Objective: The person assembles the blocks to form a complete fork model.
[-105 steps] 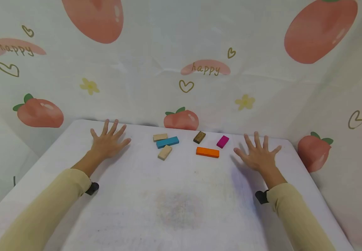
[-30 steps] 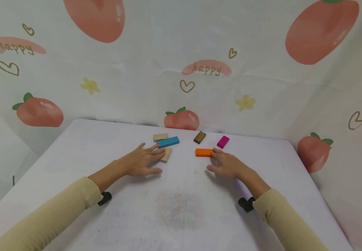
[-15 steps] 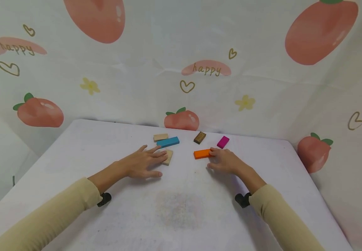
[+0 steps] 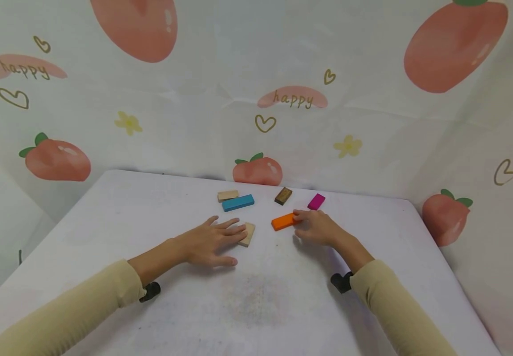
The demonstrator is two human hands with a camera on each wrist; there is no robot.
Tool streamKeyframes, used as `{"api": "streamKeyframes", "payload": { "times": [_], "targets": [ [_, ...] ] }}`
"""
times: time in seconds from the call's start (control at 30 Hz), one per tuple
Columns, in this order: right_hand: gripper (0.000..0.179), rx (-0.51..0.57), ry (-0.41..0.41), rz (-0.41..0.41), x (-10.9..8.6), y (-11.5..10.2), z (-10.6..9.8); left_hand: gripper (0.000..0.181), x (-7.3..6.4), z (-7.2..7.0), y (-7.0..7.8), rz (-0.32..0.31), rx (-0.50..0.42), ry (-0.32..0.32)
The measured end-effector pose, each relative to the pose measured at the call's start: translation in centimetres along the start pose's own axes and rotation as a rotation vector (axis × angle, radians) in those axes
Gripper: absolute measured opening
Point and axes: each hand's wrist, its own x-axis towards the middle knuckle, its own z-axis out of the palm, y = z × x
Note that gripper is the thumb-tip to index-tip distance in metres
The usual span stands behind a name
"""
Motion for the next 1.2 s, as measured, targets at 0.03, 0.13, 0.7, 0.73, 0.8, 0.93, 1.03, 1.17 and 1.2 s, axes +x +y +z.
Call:
{"api": "streamKeyframes", "payload": {
  "times": [0.03,0.13,0.7,0.73,0.8,0.93,1.03,1.17,1.2],
  "targets": [
    [0.045,0.011,0.002,-0.007,0.0,0.0,0.1,0.076,0.0,0.1,0.2,0.005,0.002,0.003],
    [0.044,0.022,0.003,-0.023,0.1,-0.1,0.2,0.078,0.1,0.2,0.8,0.009,0.03,-0.011],
    [0.041,-0.009,0.01,0.024,-0.6,-2.0,-0.2,0.072,0.5,-0.7,1.5,0.072,0.038,-0.022],
    [0.042,-0.008,-0.004,0.023,-0.6,-2.1,-0.2,0.072,0.6,-0.6,1.4,0.075,0.039,-0.026],
    [0.044,-0.01,-0.027,0.019,-0.6,-2.2,0.0,0.073,0.6,-0.6,1.4,0.082,0.035,-0.03],
    [0.047,-0.02,-0.013,0.014,-0.4,-2.3,0.5,0.075,0.6,-0.4,1.7,0.094,0.031,-0.037],
    [0.047,-0.041,0.014,0.005,0.0,-2.3,0.9,0.075,0.6,-0.2,1.9,0.104,0.032,-0.033],
    [0.044,-0.059,0.037,-0.006,0.4,-2.4,1.1,0.074,0.5,-0.1,2.4,0.098,0.027,-0.03],
    [0.044,-0.061,0.039,-0.006,0.6,-2.4,1.2,0.074,0.5,-0.1,2.5,0.095,0.028,-0.03]
  ]
}}
